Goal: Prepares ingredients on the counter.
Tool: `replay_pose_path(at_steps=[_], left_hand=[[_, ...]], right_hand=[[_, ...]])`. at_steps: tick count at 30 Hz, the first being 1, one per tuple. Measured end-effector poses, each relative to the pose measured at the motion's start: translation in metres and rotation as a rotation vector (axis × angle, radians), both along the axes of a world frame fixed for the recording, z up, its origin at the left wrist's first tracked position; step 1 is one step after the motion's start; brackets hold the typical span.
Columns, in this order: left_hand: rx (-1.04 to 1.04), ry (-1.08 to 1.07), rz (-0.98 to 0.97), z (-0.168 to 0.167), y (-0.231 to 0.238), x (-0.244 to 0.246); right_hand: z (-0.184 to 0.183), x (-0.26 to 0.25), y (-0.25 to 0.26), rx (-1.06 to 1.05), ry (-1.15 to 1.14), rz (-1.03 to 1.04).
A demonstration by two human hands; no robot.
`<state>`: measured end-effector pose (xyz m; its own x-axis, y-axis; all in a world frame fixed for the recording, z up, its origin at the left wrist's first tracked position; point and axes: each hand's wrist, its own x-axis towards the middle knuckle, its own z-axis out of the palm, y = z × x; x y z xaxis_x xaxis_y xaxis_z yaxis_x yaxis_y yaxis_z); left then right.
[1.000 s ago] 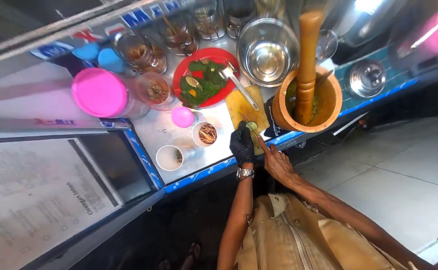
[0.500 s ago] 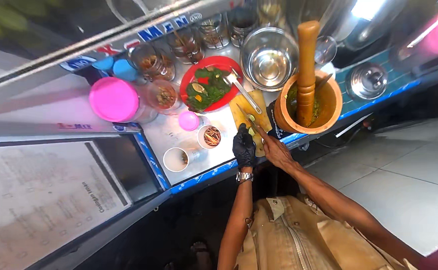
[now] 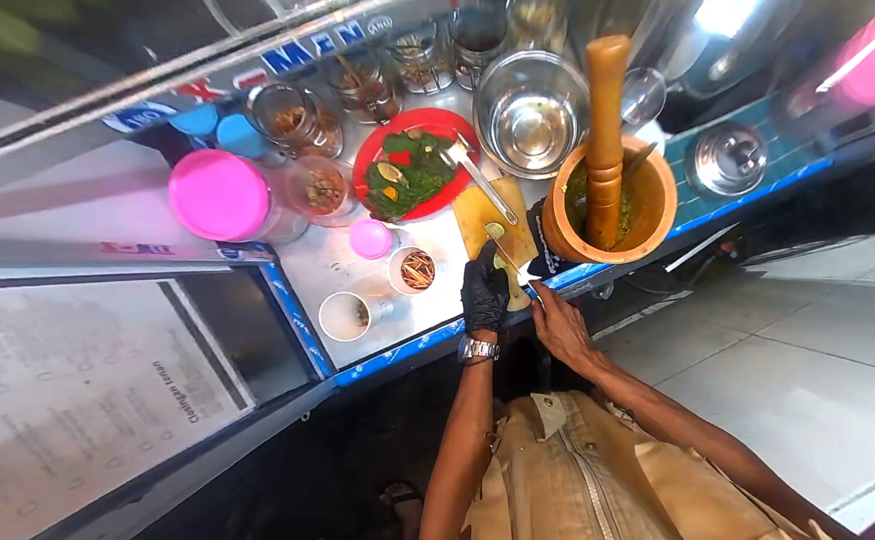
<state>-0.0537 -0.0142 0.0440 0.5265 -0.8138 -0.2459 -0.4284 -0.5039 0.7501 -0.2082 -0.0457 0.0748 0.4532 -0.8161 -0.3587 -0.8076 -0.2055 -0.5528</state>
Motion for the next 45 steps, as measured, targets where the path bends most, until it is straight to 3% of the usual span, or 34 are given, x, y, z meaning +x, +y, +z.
replay_pose_path(at_steps=[5, 11, 17, 20, 23, 28, 32, 40, 45], left_hand=[[0.075, -0.045, 0.04, 0.004, -0.018, -0.006], [0.09, -0.106, 0.098, 0.0, -0.009, -0.019], [-0.022, -0.042, 0.149, -0.006, -0.017, -0.013], [-0.132, -0.016, 0.162, -0.018, -0.012, -0.014], [-0.29, 0.055, 0.209, -0.025, -0.011, -0.018], [-0.473, 0.083, 0.269, -0.029, -0.004, -0.025], [-0.443, 0.201, 0.282, -0.029, 0.0, -0.026], [-0.302, 0.23, 0.248, -0.022, 0.008, -0.023], [-0.245, 0.253, 0.229, -0.007, 0.01, -0.018]], right_hand=[[-0.013, 0.006, -0.015, -0.208, -0.093, -0.061], [-0.01, 0.03, -0.038, -0.176, -0.042, -0.005], [-0.002, 0.042, -0.042, -0.293, -0.08, 0.077], [0.0, 0.06, -0.056, -0.169, -0.123, 0.146], [-0.012, 0.079, -0.071, -0.041, -0.021, 0.229], [0.0, 0.096, -0.069, -0.01, 0.186, 0.273], [0.01, 0.102, -0.067, 0.022, 0.282, 0.313], [0.009, 0.095, -0.074, 0.041, 0.293, 0.435], [0.011, 0.075, -0.076, 0.007, 0.02, 0.438]])
